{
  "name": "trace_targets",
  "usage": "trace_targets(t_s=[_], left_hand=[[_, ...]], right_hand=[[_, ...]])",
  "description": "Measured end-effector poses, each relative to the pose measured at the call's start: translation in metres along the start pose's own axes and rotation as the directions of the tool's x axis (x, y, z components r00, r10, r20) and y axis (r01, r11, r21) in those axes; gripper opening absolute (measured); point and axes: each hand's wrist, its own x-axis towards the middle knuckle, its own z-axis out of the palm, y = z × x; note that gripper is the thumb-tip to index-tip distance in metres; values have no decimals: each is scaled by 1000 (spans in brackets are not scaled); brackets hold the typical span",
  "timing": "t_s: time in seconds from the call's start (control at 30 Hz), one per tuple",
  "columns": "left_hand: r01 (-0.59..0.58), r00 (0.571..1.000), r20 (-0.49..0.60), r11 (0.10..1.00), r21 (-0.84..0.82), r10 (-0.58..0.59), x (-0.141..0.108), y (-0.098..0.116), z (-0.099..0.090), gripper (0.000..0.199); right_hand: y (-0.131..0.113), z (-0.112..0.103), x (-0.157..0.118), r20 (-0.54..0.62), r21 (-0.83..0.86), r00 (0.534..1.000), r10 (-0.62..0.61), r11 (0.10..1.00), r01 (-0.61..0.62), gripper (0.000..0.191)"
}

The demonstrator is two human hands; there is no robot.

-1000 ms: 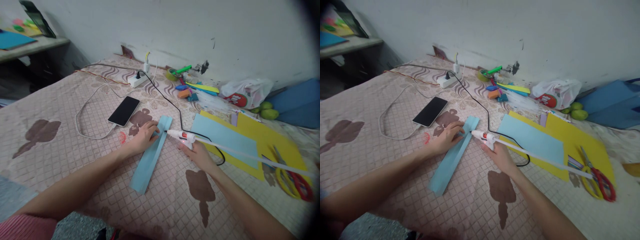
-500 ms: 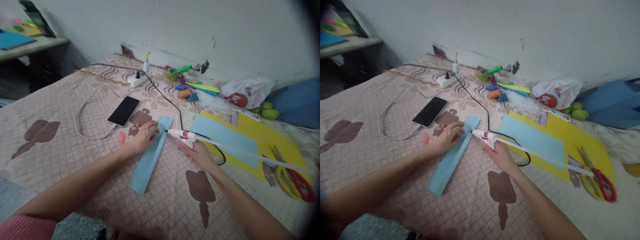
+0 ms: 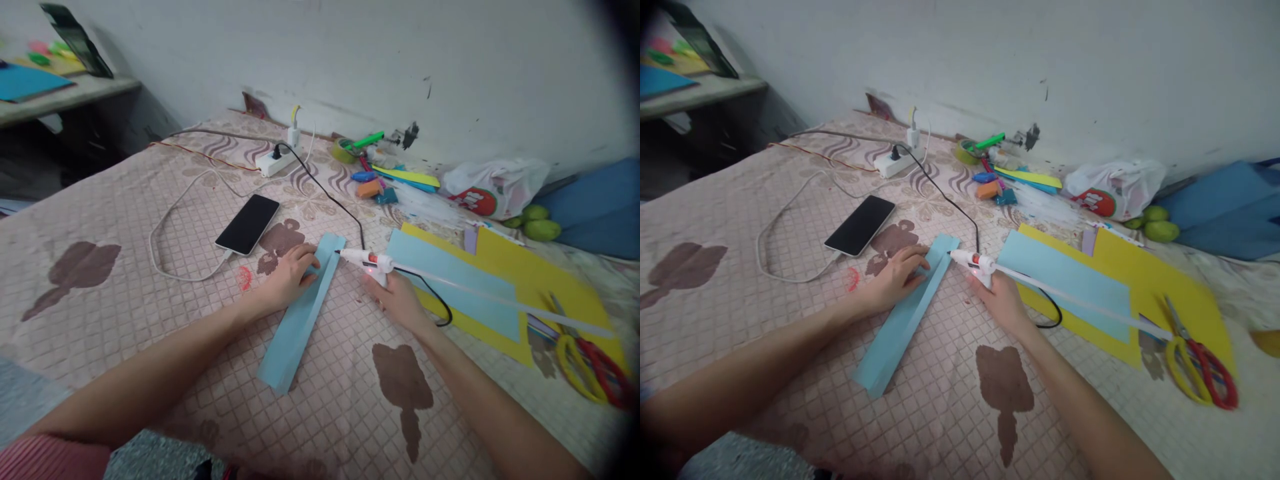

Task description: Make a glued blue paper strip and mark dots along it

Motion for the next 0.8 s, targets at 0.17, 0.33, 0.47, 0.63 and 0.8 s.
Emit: trace_targets(t_s=[0.17, 0.33, 0.47, 0.63, 0.8], left_hand=[[4, 1000, -5, 1000, -7, -4, -1, 0, 0, 14], [9, 1000, -4, 1000, -7, -9, 0, 0, 0, 14], [1, 1000, 5, 1000, -3, -1, 0, 0, 0, 14], [-1, 1000, -2, 1000, -2, 1, 0, 0, 0, 13], [-7, 1000, -7, 1000, -7, 7, 0, 0, 0, 14]], right_hand=[[2, -1, 5, -18, -21, 999, 38, 999, -38, 39], [2, -2, 10, -16, -29, 998, 57, 998, -58, 40], [2, -1, 15, -53, -14, 996, 73, 997, -74, 39], [2, 1, 20, -79, -8, 993, 84, 996, -85, 39], [3, 2, 22, -81, 12, 993, 85, 996, -85, 40]])
